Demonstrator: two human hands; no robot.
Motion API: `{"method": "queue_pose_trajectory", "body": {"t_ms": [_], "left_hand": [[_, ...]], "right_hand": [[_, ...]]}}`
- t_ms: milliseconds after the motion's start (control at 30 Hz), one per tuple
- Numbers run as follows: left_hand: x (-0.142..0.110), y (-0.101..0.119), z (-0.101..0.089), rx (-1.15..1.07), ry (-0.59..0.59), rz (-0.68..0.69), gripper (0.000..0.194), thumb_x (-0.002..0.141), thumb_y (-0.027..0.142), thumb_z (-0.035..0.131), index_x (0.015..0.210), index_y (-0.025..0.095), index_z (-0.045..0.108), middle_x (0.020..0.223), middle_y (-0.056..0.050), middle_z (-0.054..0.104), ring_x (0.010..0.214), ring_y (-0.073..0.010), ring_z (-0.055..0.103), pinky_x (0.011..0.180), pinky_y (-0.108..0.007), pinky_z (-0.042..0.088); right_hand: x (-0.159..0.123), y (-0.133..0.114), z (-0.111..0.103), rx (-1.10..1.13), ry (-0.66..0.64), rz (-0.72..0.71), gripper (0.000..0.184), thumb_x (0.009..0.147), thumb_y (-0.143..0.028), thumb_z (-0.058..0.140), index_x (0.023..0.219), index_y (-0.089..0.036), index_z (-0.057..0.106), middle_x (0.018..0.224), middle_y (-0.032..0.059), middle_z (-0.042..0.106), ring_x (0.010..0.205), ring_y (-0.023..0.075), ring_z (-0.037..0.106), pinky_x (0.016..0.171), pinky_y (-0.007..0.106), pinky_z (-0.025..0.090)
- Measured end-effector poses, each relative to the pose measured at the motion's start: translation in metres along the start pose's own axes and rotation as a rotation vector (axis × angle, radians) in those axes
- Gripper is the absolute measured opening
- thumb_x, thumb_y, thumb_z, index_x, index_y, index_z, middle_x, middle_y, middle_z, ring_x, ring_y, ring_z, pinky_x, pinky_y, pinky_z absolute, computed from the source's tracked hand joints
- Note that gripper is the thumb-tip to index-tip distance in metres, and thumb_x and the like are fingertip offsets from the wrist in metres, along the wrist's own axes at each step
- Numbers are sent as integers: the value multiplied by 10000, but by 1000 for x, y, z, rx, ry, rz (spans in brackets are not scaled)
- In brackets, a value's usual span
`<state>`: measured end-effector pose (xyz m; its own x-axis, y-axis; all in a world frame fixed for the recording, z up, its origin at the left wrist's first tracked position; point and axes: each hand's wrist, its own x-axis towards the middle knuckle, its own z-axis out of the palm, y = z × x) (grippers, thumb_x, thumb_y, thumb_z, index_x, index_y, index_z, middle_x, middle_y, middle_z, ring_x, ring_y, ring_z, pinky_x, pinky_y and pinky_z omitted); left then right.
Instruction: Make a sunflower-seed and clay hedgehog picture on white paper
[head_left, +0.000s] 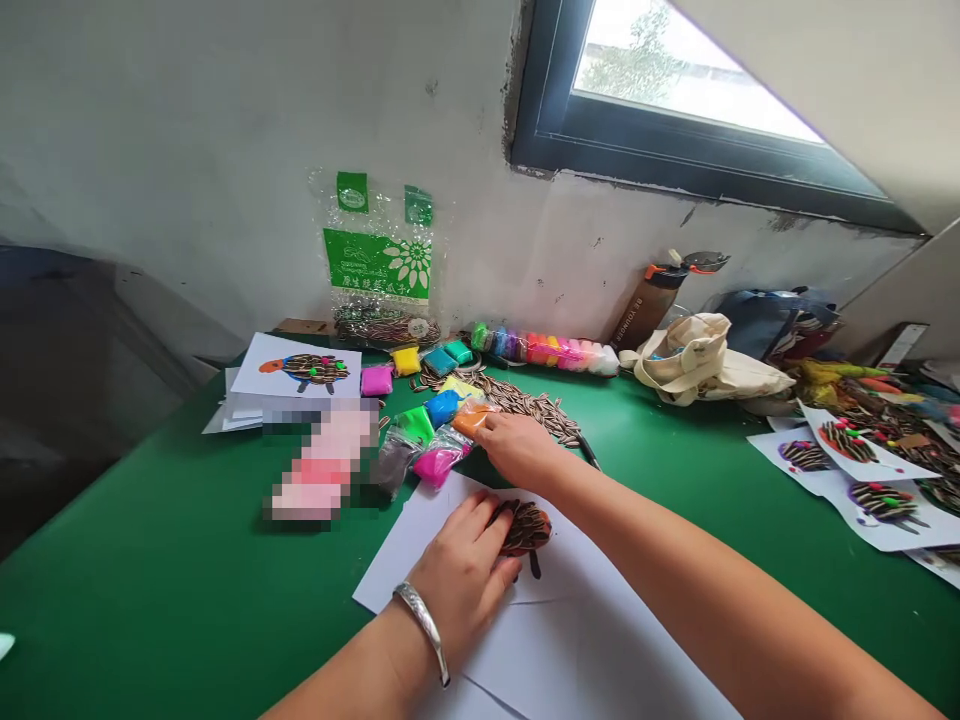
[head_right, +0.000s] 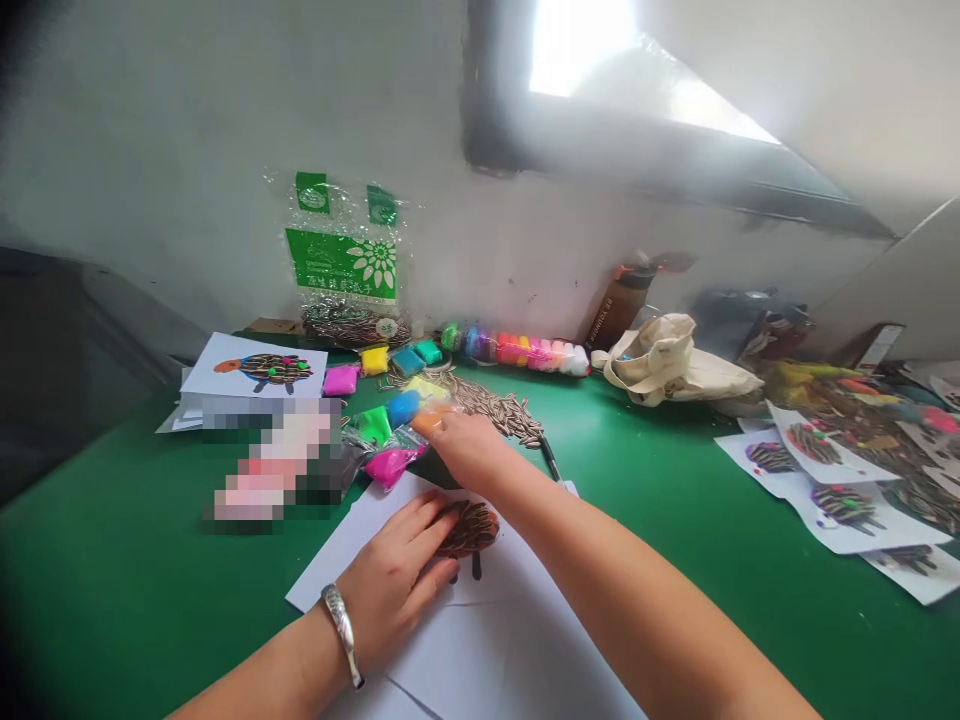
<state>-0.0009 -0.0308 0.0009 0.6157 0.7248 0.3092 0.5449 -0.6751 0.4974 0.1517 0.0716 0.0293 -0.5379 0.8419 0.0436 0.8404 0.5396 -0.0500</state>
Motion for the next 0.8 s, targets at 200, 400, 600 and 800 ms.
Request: {"method": "queue_pose_trajectory", "body": {"t_ms": [200, 400, 600, 800], "left_hand": [[-3, -4, 5, 58, 23, -4, 387, 837, 192, 513, 1214, 114, 550, 1262, -163, 561, 1222, -308, 468, 977, -493, 460], [-4, -5, 8, 111, 32, 24, 389, 849, 217, 505, 1218, 102, 552, 1259, -164, 567, 1224, -316, 469, 972, -489, 467], [-3, -5, 8, 160, 29, 43, 386, 861, 247, 501, 1219, 118, 560, 1270, -146, 569, 1238, -313, 459, 966, -477, 477], [-2, -4, 9, 200, 14, 66, 394, 863, 236, 495, 1231, 111, 562, 1299, -145, 546, 1251, -317, 442, 971, -479, 472]], "right_hand": [[-49, 12, 5, 378, 237, 302, 303, 867, -155, 373, 1073, -189, 592, 872, 37, 664, 789, 143, 627, 706, 242, 474], [-112, 5, 18, 1173, 364, 644, 201, 769, -338, 565, 839, -161, 629, 689, 27, 639, 597, 158, 610, 556, 263, 491], [-121, -6, 28, 909, 364, 607, 177, 797, -263, 507, 742, -192, 660, 690, 2, 639, 659, 145, 567, 597, 231, 432], [-121, -9, 31, 857, 370, 632, 185, 790, -235, 501, 802, -196, 682, 743, 8, 679, 697, 161, 598, 650, 245, 450]]}}
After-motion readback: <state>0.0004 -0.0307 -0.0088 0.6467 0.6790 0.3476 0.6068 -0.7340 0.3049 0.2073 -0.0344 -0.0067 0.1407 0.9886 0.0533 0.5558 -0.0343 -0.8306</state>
